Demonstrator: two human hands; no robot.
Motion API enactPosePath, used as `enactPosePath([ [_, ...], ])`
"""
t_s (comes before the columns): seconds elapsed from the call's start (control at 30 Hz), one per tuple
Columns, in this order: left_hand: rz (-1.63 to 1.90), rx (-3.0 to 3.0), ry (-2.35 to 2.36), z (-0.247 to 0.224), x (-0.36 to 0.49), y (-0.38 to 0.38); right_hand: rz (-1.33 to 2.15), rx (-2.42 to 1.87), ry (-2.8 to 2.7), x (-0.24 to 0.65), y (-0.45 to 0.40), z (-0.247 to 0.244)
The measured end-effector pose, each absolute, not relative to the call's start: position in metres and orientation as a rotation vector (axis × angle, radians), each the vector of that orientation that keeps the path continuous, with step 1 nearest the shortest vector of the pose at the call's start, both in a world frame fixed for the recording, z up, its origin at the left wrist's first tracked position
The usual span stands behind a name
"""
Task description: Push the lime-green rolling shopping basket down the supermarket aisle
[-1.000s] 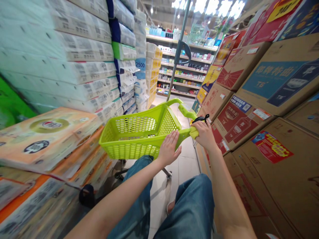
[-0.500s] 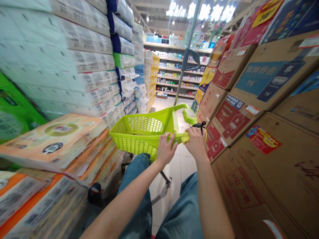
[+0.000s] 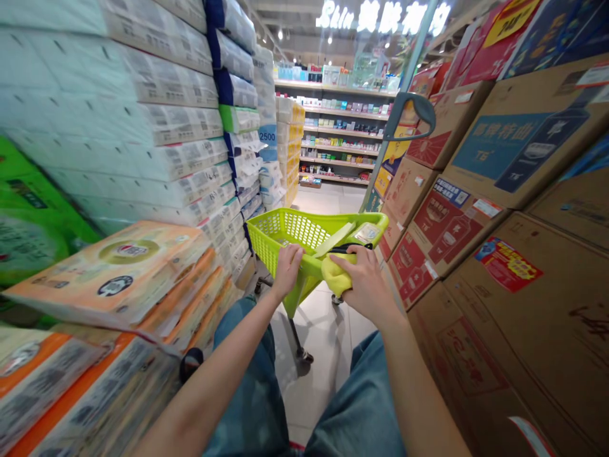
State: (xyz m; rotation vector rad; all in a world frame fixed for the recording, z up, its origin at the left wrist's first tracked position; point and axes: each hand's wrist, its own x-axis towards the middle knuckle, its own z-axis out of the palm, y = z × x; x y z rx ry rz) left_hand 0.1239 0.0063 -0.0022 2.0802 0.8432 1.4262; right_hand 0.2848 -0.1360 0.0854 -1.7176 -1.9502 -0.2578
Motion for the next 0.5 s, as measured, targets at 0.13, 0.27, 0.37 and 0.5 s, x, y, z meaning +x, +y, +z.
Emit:
enactPosePath([
  [0.13, 1.239, 2.256, 0.532, 0.027, 0.110, -0.004, -0.240, -1.665, -1.994, 0.276, -0.117, 0.082],
  [0.27, 1.054, 2.395, 0.478, 0.038, 0.107, -0.005, -0.168, -1.614, -2.010, 0.266, -0.098, 0.082],
  [0.37, 1.035, 2.426, 0.505, 0.037, 0.107, 0.007, -0.016, -1.636, -2.183, 0.278, -0.099, 0.106],
  [0.5, 1.053, 2.435, 0.535, 0.036, 0.107, 0.020, -0.003, -1.627, -2.325, 0.325, -0.122, 0.172],
])
